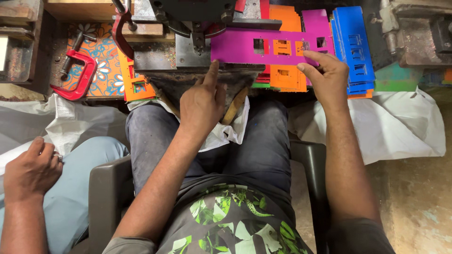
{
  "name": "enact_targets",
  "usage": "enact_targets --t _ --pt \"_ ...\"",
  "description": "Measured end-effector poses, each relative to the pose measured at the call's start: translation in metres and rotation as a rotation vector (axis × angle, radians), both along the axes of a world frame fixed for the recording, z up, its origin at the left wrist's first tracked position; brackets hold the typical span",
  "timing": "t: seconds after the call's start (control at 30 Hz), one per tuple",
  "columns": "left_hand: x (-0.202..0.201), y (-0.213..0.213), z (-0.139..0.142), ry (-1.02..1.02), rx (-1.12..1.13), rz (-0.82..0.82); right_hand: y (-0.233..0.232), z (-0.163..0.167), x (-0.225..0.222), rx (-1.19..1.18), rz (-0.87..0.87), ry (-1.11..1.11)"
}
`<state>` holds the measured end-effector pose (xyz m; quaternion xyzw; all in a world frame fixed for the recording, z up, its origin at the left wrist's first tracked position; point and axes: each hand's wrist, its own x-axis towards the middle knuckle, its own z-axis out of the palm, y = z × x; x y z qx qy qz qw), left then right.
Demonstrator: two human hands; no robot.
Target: The person repeatedly places colorful plastic sheets under a manual press and punches out rectangular frames. They handle green, orange, red, and pink sheets one at a time, aligning each under the press, operating the lever, and removing the punched pieces.
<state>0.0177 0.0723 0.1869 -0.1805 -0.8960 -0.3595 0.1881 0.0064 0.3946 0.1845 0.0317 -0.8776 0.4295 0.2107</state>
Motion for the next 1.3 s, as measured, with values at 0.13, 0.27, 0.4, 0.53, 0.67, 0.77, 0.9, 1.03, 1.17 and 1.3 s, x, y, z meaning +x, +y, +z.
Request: enact_targets --t 0.13,0.27,0.4,0.53,0.67,0.77,0.9,1.03,1.17,1.3 --pt "-0.001 0.001 -0.005 0.035 -0.093 0.054 -0.004 -0.007 -0.004 -0.142 0.030 -0.014" --pt "0.001 0.000 -0.008 0.076 -0.089 0.066 -0.006 -0.013 -0.007 -0.237 0.079 0.010" --pt "-0.001 -0.002 -0.007 0.057 -0.121 0.063 -0.004 -0.014 -0.010 -0.266 0.090 0.008" --pt "-0.001 -0.004 -0.006 0.083 -0.145 0.072 -0.002 -0.014 -0.011 -0.229 0.069 -0.007" --pt "0.002 -0.004 -0.006 0.054 -0.177 0.083 -0.003 -0.012 -0.011 -0.229 0.062 -0.020" --pt "0.003 -0.005 -0.006 0.022 -0.195 0.095 -0.003 -0.009 -0.010 -0.223 0.060 -0.026" --pt "0.002 -0.006 -0.006 0.030 -0.173 0.096 -0.004 -0.006 -0.010 -0.212 0.050 -0.033" --pt "0.002 -0.006 -0.006 0.030 -0.167 0.097 -0.006 -0.005 -0.010 -0.213 0.044 -0.048" --pt "0.002 -0.008 -0.004 0.013 -0.163 0.097 -0.007 -0.003 -0.010 -0.205 0.044 -0.052" --pt "0.003 -0.009 -0.003 0.002 -0.182 0.100 -0.007 -0.001 -0.010 -0.196 0.020 -0.064"
